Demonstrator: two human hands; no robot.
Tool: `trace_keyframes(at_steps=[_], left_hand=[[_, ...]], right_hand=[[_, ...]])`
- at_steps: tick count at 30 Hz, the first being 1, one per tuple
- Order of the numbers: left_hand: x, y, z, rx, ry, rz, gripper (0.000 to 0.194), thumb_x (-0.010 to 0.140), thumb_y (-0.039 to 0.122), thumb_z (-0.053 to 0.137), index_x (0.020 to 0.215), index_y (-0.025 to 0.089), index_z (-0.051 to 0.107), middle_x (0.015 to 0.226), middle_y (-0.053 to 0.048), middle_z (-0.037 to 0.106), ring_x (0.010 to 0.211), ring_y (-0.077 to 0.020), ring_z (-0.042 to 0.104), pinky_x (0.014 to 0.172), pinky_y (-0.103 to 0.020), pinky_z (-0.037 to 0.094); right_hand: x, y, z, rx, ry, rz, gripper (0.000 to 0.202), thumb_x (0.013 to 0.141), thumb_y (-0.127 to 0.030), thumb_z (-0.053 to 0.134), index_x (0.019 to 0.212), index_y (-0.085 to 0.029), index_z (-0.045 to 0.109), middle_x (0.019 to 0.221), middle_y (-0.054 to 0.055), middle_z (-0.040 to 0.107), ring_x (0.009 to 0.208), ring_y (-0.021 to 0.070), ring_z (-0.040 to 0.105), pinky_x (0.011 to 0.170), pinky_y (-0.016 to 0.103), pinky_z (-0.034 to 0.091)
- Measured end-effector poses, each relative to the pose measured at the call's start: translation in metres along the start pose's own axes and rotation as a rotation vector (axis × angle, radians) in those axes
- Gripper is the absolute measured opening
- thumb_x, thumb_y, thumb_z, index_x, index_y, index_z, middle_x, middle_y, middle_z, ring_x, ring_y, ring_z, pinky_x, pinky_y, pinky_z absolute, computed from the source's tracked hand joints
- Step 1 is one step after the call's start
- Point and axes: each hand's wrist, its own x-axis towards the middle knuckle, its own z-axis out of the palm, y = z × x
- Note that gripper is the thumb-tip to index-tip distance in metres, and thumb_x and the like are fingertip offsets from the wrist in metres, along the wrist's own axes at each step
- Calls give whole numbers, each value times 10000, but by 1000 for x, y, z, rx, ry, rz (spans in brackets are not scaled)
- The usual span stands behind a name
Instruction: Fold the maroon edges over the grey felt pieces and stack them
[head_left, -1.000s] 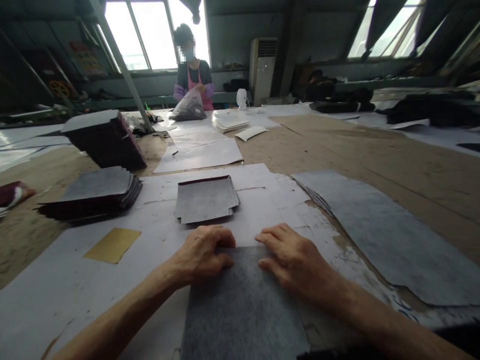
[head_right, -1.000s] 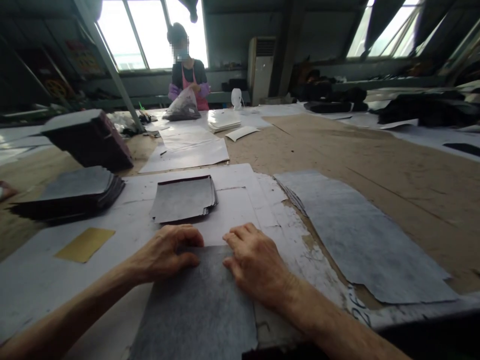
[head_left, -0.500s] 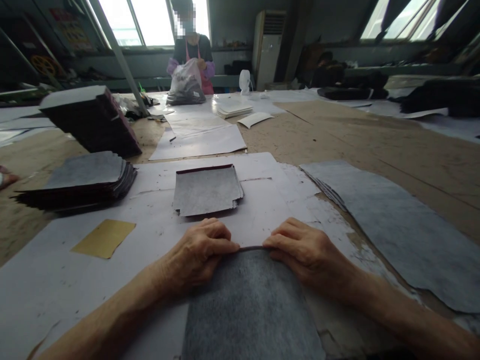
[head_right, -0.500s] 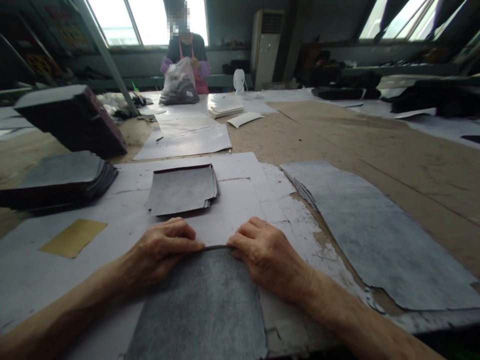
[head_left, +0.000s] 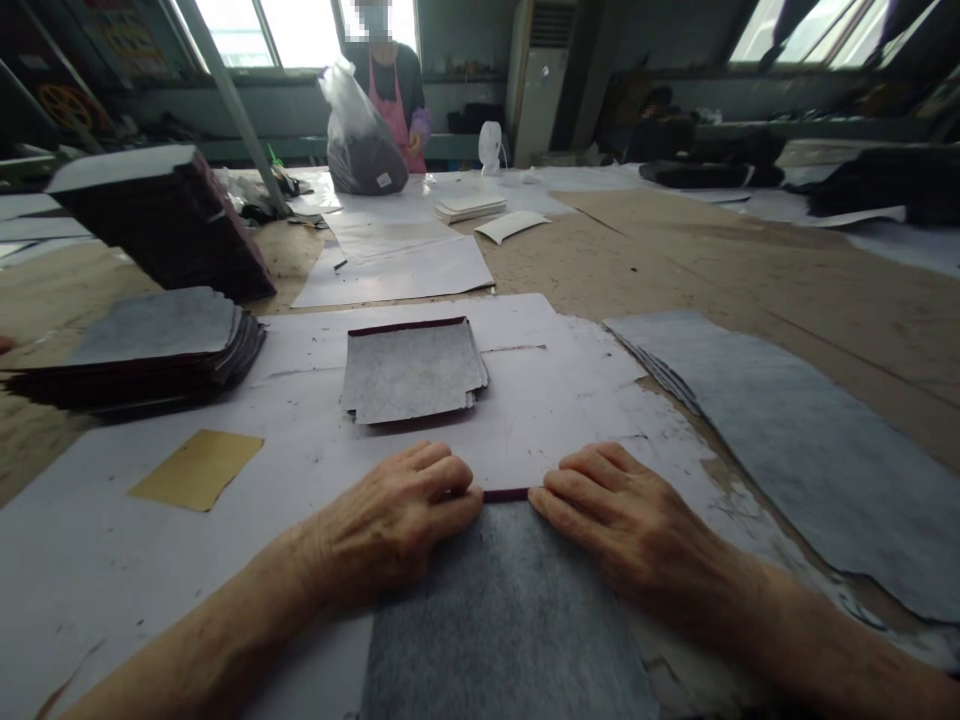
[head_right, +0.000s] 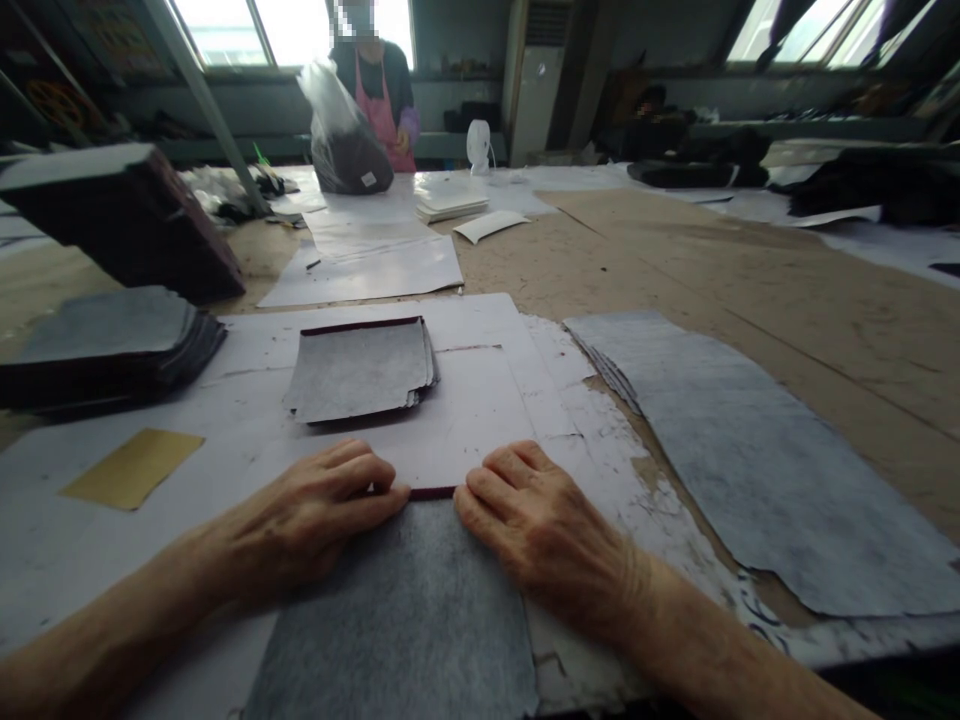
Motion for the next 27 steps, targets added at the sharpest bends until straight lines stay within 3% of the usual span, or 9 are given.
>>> trace_keyframes(at_steps=[7,13,20,27], left_hand=[[0,-2,0,8,-21,-12,307,824,21,341,1012,148,548,879,-53,508,764,-153,421,739,-319,373],[3,-1,0,43,-78,-11,477,772,29,405,1211,212,433,873,-30,499,752,-160,432,730,-347,336],[2,-4,0,5,-54,-10,487,771,36,419,1201,257,475,861,-25,498,750,-150,446,735,-354,321],[-16,-18,-20,-296,103,-171,268,860,134,438,1015,253,621,909,-20,529,799,-118,501,714,-266,397]], right_hand=[[-1,-1,0,-27,-34,-14,302,928,-129,300,946,-102,600,812,72,577,764,169,467,732,357,389],[-2,0,3,-42,-33,-42,252,910,-122,359,941,-78,605,799,72,566,769,173,460,732,361,389],[-2,0,0,-94,-62,-81,236,894,-107,377,952,-72,603,835,78,567,783,178,459,768,373,390],[-1,-2,0,-165,-55,-96,233,896,-112,372,936,-97,601,839,64,560,786,174,455,809,377,384]])
